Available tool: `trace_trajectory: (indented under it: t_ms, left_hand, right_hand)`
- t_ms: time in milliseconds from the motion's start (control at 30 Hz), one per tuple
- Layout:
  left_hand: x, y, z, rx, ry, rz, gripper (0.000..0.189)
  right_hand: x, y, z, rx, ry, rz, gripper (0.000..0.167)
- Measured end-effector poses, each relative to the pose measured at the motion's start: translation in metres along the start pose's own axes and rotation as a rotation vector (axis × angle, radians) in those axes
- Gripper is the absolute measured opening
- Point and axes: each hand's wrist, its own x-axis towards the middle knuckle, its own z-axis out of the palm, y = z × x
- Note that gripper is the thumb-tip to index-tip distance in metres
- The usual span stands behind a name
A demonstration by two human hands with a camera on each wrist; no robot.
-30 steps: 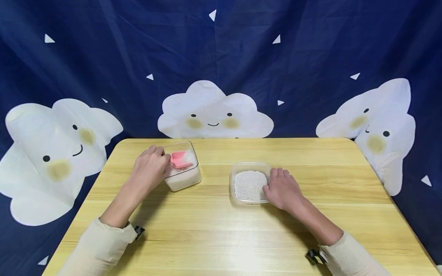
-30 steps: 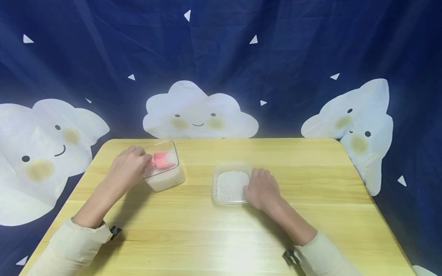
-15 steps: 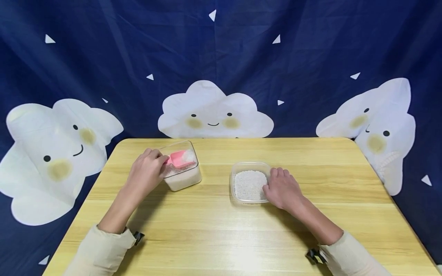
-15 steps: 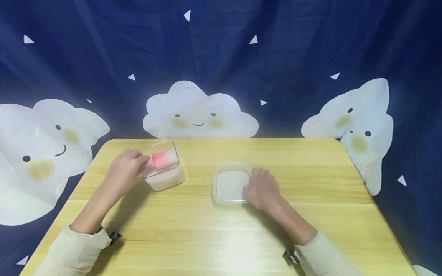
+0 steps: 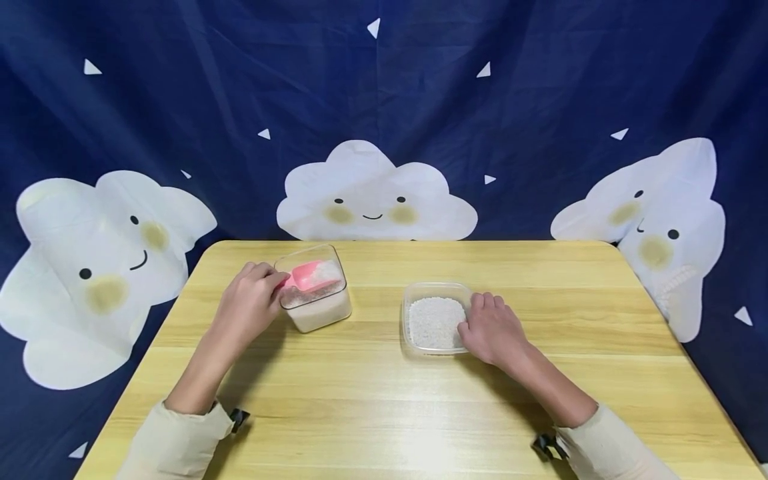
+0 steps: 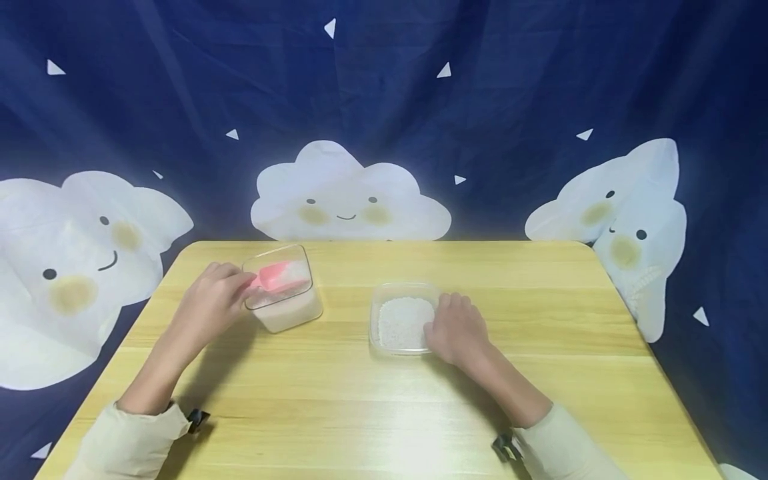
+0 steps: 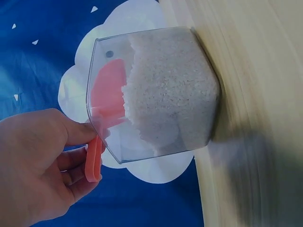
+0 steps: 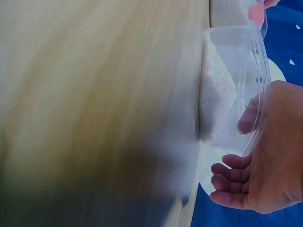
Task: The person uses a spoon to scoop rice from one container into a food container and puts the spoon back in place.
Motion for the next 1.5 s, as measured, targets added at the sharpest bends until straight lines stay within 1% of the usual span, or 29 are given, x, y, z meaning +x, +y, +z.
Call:
trace_trajectory:
  t_ms: [267, 467, 733, 933, 1067, 1300, 1500]
  left_hand:
    - [-0.002, 0.000, -0.004, -0.037, -0.003, -0.041, 0.021]
    - [-0.003, 0.001, -0.006, -0.062, 0.018, -0.049, 0.019]
    - [-0.006, 0.002, -0.008, -0.069, 0.043, -0.076, 0.019]
    - [-0.006, 0.003, -0.009, -0.078, 0.056, -0.083, 0.020]
    - [-0.004, 0.004, -0.010, -0.090, 0.072, -0.080, 0.021]
    - [0.000, 0.008, -0.009, -0.117, 0.109, -0.052, 0.021]
    - [0.005, 0.016, -0.008, -0.148, 0.113, -0.043, 0.021]
  right_hand:
    - [0.000, 0.001, 0.001, 0.005, -0.001, 0.003, 0.032]
    - [0.000, 0.001, 0.001, 0.003, 0.005, 0.000, 0.031]
    - [0.000, 0.001, 0.002, 0.001, 0.017, -0.004, 0.030]
    - [0.000, 0.002, 0.003, -0.001, 0.016, -0.005, 0.029]
    - [0.001, 0.002, 0.002, -0.002, 0.012, -0.006, 0.029]
    - [0.001, 0.002, 0.001, -0.006, 0.008, -0.008, 0.031]
    - [0.000, 0.002, 0.002, -0.005, 0.006, -0.007, 0.031]
